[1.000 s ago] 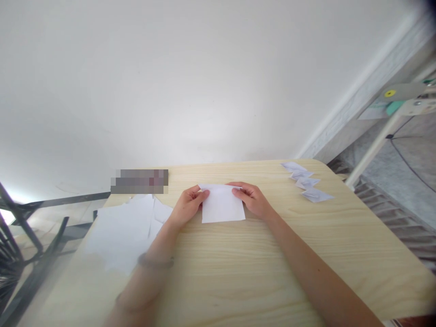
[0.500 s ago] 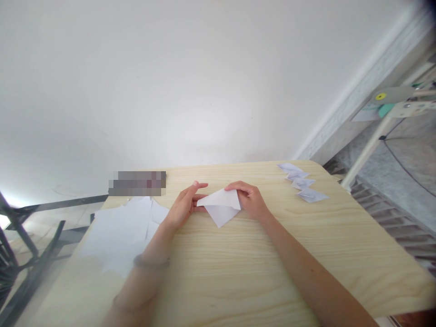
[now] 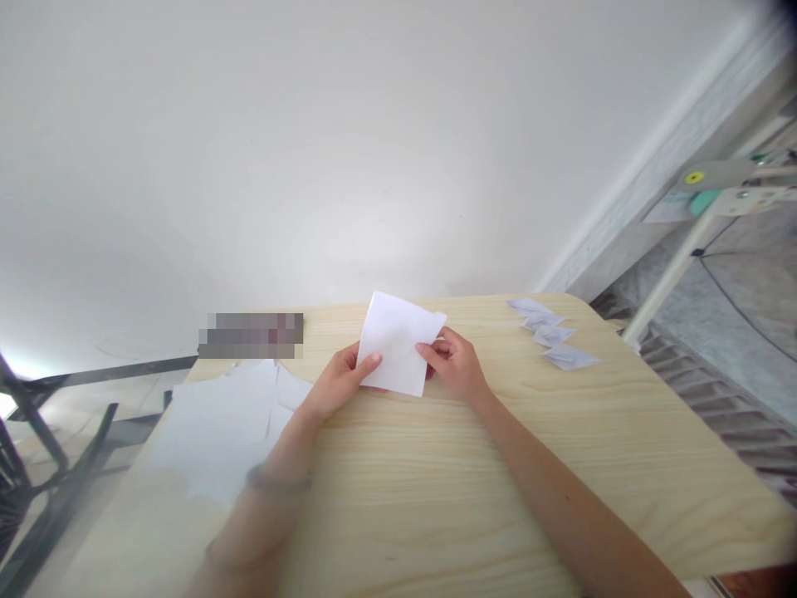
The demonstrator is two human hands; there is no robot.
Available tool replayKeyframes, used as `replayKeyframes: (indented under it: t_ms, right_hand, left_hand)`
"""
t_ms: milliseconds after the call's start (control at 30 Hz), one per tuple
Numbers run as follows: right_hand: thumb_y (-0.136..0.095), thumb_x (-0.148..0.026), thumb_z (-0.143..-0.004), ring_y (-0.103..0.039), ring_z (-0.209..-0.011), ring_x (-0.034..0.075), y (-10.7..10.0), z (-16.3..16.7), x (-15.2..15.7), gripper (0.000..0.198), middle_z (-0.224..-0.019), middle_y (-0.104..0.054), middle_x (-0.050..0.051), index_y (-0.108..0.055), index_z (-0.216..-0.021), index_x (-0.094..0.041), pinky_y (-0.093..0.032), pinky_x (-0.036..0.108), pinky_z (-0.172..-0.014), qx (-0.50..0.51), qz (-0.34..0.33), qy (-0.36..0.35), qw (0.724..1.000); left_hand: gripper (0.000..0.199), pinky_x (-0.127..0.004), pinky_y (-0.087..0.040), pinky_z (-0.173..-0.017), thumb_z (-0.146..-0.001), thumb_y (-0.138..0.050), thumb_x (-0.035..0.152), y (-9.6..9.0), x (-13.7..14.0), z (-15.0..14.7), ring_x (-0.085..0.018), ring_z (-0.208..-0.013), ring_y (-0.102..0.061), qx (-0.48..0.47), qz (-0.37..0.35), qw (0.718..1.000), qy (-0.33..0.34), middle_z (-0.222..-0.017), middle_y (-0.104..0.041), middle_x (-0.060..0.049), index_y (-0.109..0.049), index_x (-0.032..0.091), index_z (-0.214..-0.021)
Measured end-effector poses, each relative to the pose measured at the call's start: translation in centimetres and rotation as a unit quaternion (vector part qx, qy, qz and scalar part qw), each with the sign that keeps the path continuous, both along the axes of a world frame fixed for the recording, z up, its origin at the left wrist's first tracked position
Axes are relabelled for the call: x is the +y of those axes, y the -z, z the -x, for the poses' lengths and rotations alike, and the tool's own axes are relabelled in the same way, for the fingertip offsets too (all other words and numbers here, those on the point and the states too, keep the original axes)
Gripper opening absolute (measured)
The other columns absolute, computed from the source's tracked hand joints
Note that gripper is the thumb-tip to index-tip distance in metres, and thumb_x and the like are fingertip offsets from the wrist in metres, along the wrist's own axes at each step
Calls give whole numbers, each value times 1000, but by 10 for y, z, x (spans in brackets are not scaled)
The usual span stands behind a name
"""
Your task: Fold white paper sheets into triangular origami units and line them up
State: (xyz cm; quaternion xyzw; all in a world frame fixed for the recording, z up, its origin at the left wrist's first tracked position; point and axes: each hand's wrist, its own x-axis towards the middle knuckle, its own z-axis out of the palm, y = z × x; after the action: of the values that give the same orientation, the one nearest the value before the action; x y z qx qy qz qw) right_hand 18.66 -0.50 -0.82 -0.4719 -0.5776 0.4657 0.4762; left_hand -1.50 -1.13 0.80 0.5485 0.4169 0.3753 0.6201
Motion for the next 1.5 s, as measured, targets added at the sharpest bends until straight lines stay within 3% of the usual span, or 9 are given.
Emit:
replayKeyframes:
  t_ms: [233, 400, 533, 667, 833, 933, 1133, 1300, 1500]
  right_hand:
    - [-55, -37, -76, -54, -50, 12, 1, -3, -1, 26, -67, -62, 2, -61, -92, -17, -46, 25, -46, -26, 14, -97, 995]
    - [-44, -20, -79, -56, -69, 13, -4, -6, 0, 32, -93, -64, 3, -63, -103, -26, -44, 26, -60, -63, -103, -106, 987]
    - [-39, -10, -76, -50, -63, 12, -2, -7, 1, 39, -71, -58, 1, -65, -101, -26, -39, 23, -57, -121, -166, -89, 975]
    - [-36, -7, -72, -47, -63, 12, 1, -5, 0, 46, -69, -52, 1, -65, -102, -26, -38, 24, -59, -176, -208, -82, 959]
    - [-32, -20, -79, -50, -62, 11, 0, -7, 1, 49, -84, -58, 2, -44, -126, -24, -41, 23, -56, -56, -88, -121, 987]
    - [-23, -34, -86, -50, -57, 10, -1, -6, 2, 46, -91, -59, 4, -48, -122, -21, -40, 22, -50, -19, -28, -85, 996]
    - [-52, -45, -76, -51, -58, 13, -3, 3, 0, 33, -81, -65, 4, -64, -92, -19, -39, 24, -53, -165, -79, -10, 983]
    - [-50, -42, -78, -53, -60, 13, -2, 3, 0, 28, -77, -64, 3, -64, -84, -18, -39, 22, -52, -159, -82, -39, 983]
    - [-51, -43, -78, -51, -57, 12, -2, 1, 1, 29, -74, -63, 2, -64, -83, -18, -37, 22, -51, -157, -70, -45, 984]
  left_hand:
    - [32, -25, -44, -59, -74, -58, 40, 1, -1, -3, -19, -70, -59, 35, 31, 999, -25, -83, -68, -7, -64, 12, -88]
    - [34, -27, -45, -51, -73, -53, 43, 3, 7, 2, -18, -57, -58, -50, 87, 994, -36, -67, -66, -6, -65, 12, -76]
    - [58, -31, -45, -51, -76, -35, 58, -3, 9, 1, -22, -62, -60, -91, 121, 988, -12, -73, -67, -11, -63, 9, -92]
    - [43, -25, -42, -57, -70, -59, 46, -7, 4, -2, -18, -69, -59, -14, 45, 998, -38, -82, -66, -8, -61, 12, -96]
    - [34, -24, -41, -58, -71, -61, 40, 1, 3, -1, -16, -67, -57, 14, 16, 998, -67, -81, -65, -6, -60, 12, -89]
    - [34, -24, -40, -56, -70, -61, 42, 4, 4, -3, -16, -65, -56, 28, 10, 997, -72, -79, -65, -6, -62, 11, -86]
    - [33, -22, -39, -54, -68, -63, 42, 0, 2, -7, -14, -63, -55, 30, 10, 997, -71, -75, -64, -3, -63, 13, -84]
    - [38, -20, -37, -50, -69, -63, 41, -3, 2, -8, -12, -58, -54, 15, 10, 997, -80, -71, -63, 0, -60, 17, -98]
    - [30, -20, -39, -55, -70, -62, 40, 0, 3, -10, -12, -63, -54, -5, 28, 996, -84, -74, -64, -1, -62, 14, -86]
